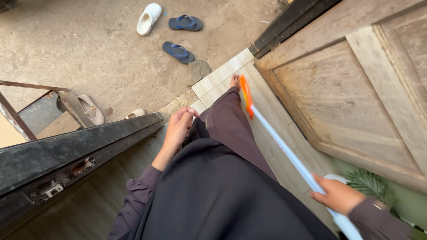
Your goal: The person sweeps a tiled floor using a broom, gathering small pieces of debris and moving it toward an open doorway.
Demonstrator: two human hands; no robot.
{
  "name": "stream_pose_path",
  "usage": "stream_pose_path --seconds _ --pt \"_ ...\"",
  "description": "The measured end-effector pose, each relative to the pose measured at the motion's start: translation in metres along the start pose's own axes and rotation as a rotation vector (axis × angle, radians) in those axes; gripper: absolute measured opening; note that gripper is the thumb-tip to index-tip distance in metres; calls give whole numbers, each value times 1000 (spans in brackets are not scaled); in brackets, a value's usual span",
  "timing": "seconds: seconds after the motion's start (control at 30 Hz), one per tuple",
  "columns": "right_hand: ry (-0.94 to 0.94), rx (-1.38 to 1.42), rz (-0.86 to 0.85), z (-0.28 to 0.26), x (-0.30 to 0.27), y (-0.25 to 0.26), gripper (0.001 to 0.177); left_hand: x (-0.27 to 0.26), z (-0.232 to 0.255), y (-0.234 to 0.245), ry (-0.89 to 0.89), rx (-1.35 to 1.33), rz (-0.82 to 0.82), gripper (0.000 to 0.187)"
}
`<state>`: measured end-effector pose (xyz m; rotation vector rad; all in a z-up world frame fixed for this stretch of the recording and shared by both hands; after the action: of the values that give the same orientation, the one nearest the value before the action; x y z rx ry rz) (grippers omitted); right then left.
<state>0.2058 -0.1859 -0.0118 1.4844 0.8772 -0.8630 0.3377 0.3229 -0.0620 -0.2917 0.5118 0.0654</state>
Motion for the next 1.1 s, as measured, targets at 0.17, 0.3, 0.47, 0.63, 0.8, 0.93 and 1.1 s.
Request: stream_pose_path --seconds 0.17,0.3,0.47,0.63,0.8,0.93,1.1 --pt "-221 119 -54 -30 -28 35 84 -12 -16 0 26 -22 -34 28" --pt "-269 392 5 -54 -6 51 81 -26 -12 14 27 -29 -5 26" --pt "-249 792 22 -27 40 -5 79 -27 -17 10 44 -22 -8 26" --pt "-259 734 -27 37 86 -104 49 -22 -41 -6 49 43 -85 27" --pt "-359 558 -22 68 120 -177 44 -32 -48 0 70 50 -39 27" --pt "-107 803 -36 10 163 -192 27 -42 -52 2 74 35 -26 26" --pt "242 1355 -248 -45 176 -148 12 -44 -73 -4 136 -25 -15 24"
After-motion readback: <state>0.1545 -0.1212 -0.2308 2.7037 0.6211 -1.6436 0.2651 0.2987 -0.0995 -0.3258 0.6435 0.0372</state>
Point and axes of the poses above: each hand's wrist, its own x-axis towards the middle knuckle, its own y-axis out of the back of the hand, z = x × y, the point moved 9 cm from there along x, towards the middle knuckle, and after that the axes turned 5 degrees about -y, right-handed, at the moved point
